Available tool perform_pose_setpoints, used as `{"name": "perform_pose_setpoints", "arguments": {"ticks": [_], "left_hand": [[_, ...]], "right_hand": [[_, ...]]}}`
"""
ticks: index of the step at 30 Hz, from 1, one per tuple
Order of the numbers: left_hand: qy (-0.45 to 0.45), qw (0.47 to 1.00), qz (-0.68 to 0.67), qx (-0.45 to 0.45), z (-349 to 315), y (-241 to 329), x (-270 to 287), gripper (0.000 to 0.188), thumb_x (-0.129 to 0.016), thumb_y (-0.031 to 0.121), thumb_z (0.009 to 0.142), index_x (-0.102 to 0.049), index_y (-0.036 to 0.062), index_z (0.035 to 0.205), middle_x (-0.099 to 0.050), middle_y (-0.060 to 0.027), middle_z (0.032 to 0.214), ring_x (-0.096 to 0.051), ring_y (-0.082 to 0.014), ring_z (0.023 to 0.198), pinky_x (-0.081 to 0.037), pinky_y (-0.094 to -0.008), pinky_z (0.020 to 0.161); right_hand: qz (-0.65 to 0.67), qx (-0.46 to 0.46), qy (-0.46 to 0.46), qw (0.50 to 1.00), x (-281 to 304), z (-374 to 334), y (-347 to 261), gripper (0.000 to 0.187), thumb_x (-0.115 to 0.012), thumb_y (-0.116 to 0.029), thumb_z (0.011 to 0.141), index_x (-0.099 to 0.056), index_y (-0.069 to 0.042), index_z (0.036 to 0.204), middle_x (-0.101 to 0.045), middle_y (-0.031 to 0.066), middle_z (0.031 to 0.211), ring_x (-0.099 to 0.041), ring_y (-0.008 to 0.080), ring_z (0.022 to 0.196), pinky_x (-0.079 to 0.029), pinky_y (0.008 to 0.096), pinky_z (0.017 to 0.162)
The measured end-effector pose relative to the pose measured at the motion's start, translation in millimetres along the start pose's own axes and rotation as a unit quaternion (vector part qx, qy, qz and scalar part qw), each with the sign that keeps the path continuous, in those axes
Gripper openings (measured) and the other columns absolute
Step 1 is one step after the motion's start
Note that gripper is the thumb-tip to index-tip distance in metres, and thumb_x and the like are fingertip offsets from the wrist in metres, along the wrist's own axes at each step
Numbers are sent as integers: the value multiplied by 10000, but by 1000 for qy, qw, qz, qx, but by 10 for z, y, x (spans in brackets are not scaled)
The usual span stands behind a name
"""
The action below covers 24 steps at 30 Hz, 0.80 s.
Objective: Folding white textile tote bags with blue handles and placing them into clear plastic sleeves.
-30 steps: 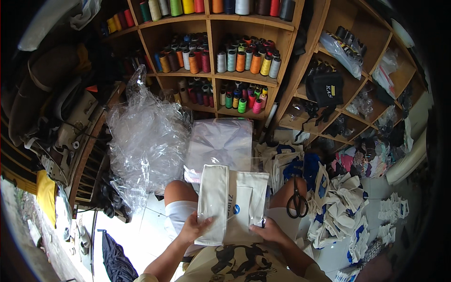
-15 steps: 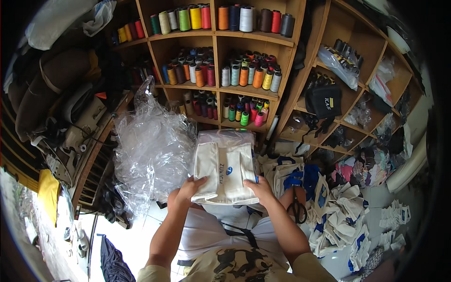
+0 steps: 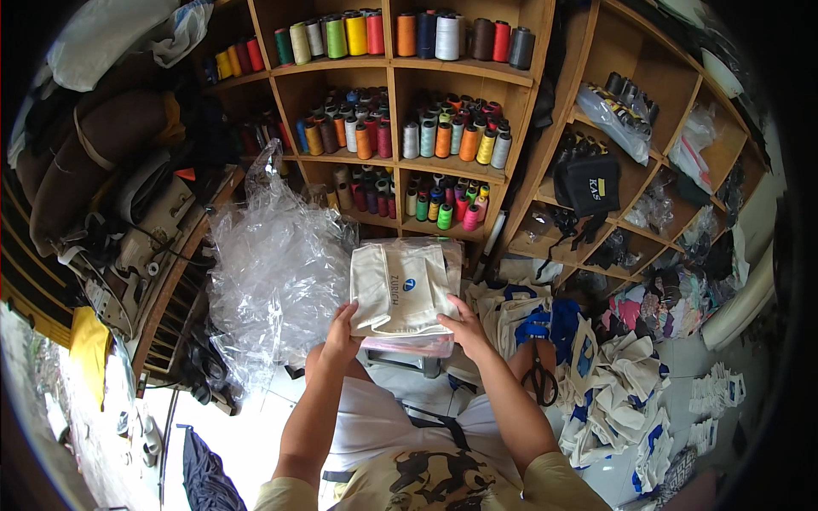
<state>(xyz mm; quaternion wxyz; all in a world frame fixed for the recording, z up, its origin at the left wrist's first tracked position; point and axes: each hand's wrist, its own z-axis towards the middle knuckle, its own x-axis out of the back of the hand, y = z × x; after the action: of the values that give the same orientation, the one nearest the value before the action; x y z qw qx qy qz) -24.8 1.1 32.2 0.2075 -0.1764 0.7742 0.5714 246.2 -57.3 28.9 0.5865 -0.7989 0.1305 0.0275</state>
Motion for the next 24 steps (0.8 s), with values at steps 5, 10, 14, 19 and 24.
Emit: {"name": "perform_pose_setpoints", "arguments": {"ticks": [5, 10, 14, 19, 24], "left_hand": [[-130, 979, 158, -13, -267, 24, 314, 581, -603, -93, 869, -361, -54, 1396, -525, -160, 1285, -568, -213, 1109, -501, -322, 932], [-51, 986, 161, -5, -238, -18, 247, 390, -646, -79, 850, -554, -79, 1230, -655, -113, 1025, -651, -161, 872, -556, -269, 816], [-14, 986, 166, -14, -108, -45, 209, 354, -639, -61, 865, -563, -74, 1211, -651, -116, 1027, -650, -163, 867, -568, -269, 808], [-100, 992, 82, -4, -266, 1, 175, 275, -627, -14, 896, -601, -51, 1167, -651, -122, 1006, -647, -154, 865, -585, -288, 807], [-64, 993, 92, -44, -145, -235, 320, 289, -626, -39, 886, -584, -64, 1171, -657, -131, 976, -663, -177, 851, -590, -294, 772]], "right_hand": [[-111, 79, -60, 989, 176, -25, 93, 666, -753, -88, 787, -464, -82, 1387, -653, 112, 1100, -629, 155, 902, -532, 274, 732], [-283, 125, 44, 950, 229, 52, 215, 456, -756, -81, 793, -613, -62, 1225, -679, 80, 970, -628, 122, 840, -516, 264, 700], [-195, 127, 73, 970, 142, 83, 184, 321, -774, -141, 782, -664, -67, 1074, -687, 82, 897, -648, 124, 733, -519, 280, 628], [-259, 23, 75, 963, -115, -244, -294, 223, -761, -114, 802, -628, -30, 961, -686, 96, 878, -672, 148, 624, -529, 243, 560], [-166, 52, 71, 982, 57, 4, 150, 170, -729, -50, 825, -599, -8, 925, -698, 101, 808, -685, 150, 625, -535, 249, 518]]}}
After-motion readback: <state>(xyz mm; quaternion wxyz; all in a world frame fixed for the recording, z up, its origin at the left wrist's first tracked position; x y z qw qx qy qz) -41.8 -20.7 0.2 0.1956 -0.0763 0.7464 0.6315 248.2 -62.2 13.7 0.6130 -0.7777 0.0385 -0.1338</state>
